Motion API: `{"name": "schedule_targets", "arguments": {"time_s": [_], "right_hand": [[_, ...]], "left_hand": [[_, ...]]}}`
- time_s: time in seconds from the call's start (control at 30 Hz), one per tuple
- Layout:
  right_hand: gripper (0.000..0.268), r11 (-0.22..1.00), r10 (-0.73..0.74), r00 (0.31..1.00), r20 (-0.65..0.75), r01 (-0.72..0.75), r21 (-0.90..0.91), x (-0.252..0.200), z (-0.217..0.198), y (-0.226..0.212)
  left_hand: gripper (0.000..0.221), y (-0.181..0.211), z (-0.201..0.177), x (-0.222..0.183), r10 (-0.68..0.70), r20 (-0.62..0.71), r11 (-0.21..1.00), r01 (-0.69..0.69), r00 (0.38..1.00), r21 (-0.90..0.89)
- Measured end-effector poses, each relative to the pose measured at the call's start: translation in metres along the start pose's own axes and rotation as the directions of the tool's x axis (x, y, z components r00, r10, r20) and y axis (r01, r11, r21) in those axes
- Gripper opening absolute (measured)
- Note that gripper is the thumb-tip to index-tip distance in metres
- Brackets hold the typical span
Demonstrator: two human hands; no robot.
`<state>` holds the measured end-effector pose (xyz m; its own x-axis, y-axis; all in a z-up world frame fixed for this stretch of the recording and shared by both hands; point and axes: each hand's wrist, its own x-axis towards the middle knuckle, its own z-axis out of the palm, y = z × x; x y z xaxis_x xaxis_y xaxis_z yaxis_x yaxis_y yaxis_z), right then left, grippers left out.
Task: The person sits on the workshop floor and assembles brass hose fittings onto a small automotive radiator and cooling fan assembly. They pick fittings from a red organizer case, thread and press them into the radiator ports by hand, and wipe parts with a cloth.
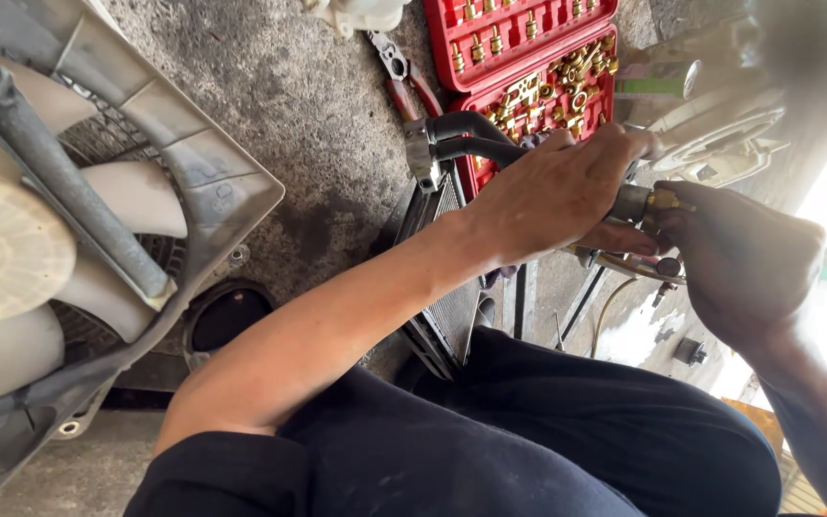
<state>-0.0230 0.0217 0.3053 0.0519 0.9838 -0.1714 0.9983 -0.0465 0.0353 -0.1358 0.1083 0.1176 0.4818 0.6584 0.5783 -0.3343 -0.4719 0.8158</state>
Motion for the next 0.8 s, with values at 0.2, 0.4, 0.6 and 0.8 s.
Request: {"name": "schedule_targets", "arguments": {"time_s": [0.2,0.4,0.6,0.8], "right_hand": [[0.016,0.995,-0.064,0.998,0.004,0.064,-0.071,0.033,-0.002,-0.035],[0.019,0.998,-0.055,0.998,0.040,0.054,0.021,0.048,0.015,-0.027],[0.019,1.000,-0.004,0.989,0.150,0.001,0.019,0.064,0.029,-0.043],[0.016,0.991,0.057,0.989,0.138,-0.073,0.116,0.064,0.033,-0.040]], "left_hand": [[0.083,-0.011,-0.002,0.000,-0.020,0.038,1.000,0.021,0.999,-0.011],[0.060,-0.037,-0.011,-0.014,-0.087,-0.012,0.953,0.079,0.996,-0.293],[0.062,-0.047,-0.028,-0.020,-0.232,0.150,0.890,0.272,0.961,-0.366],[0.074,-0.077,0.005,-0.040,-0.104,-0.072,0.989,0.096,0.992,-0.110]]}}
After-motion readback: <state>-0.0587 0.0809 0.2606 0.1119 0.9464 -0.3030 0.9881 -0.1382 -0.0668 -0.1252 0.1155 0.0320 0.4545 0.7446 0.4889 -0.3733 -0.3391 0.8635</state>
